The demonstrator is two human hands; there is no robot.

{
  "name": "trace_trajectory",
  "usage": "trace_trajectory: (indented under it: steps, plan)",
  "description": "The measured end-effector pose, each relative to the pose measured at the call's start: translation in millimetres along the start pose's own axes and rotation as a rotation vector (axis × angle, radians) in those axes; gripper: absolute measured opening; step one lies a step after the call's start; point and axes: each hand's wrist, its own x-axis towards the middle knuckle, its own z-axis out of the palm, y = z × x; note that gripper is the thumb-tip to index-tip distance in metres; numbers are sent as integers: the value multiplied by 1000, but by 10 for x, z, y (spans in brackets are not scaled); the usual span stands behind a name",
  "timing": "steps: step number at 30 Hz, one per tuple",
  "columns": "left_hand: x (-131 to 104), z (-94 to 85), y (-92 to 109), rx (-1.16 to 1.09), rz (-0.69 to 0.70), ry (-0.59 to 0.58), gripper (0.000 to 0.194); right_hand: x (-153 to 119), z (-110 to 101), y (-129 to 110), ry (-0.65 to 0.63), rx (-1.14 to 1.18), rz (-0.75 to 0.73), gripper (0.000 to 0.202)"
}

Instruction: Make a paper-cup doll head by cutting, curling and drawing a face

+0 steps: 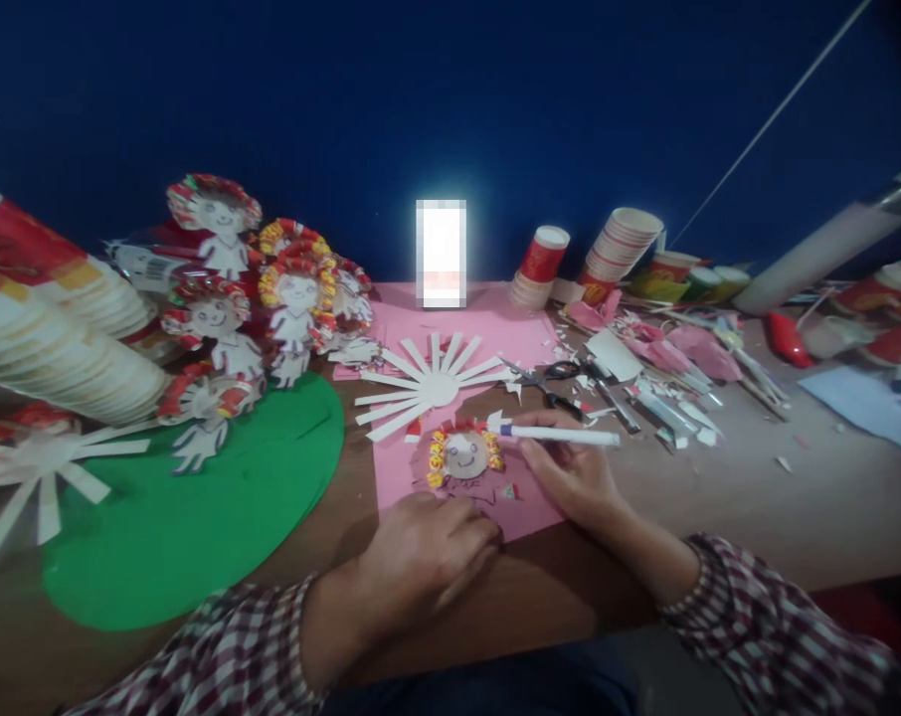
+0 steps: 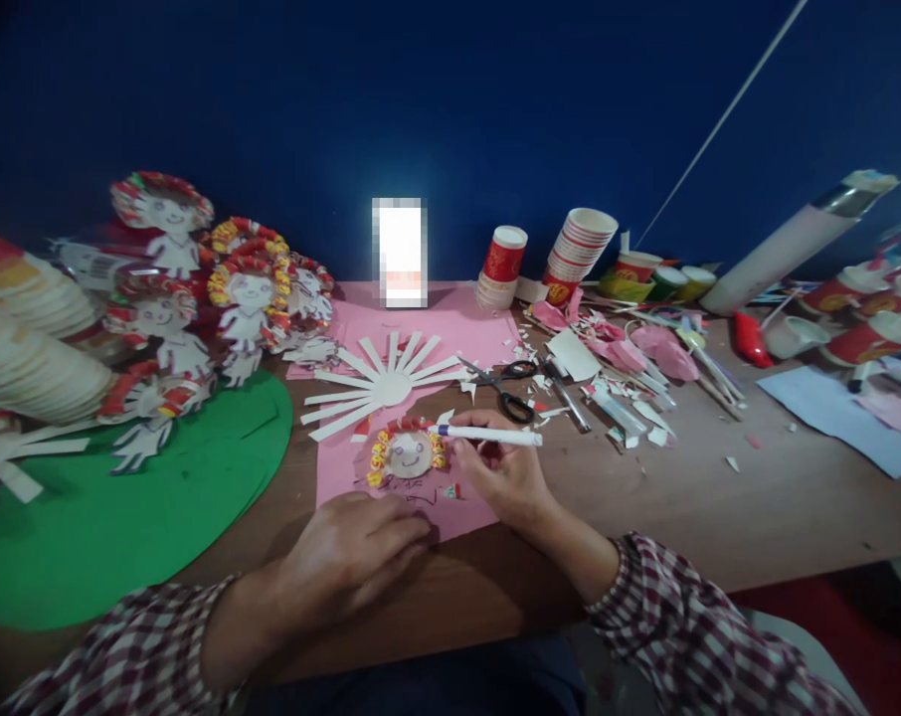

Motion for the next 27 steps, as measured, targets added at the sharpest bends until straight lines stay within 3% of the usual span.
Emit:
trace_trajectory:
  steps: [5, 10, 14, 18, 27]
  plan:
    - [2, -13, 24, 127, -13, 6, 16, 18, -74, -142, 16, 8, 12, 9]
    - [-27, -25, 31, 157, -118, -144, 17, 53, -73, -284, -29, -23, -50, 7]
    - [-4, -32, 37, 137, -165, -197, 18, 88, 55, -208, -65, -42, -87, 8]
    - [27, -38, 46, 116, -180, -207, 21, 96, 165, -86, -113, 6, -17, 6]
    - [11, 3, 24, 122, -151, -174, 18, 114, 216, 7, -165, 23, 4, 9]
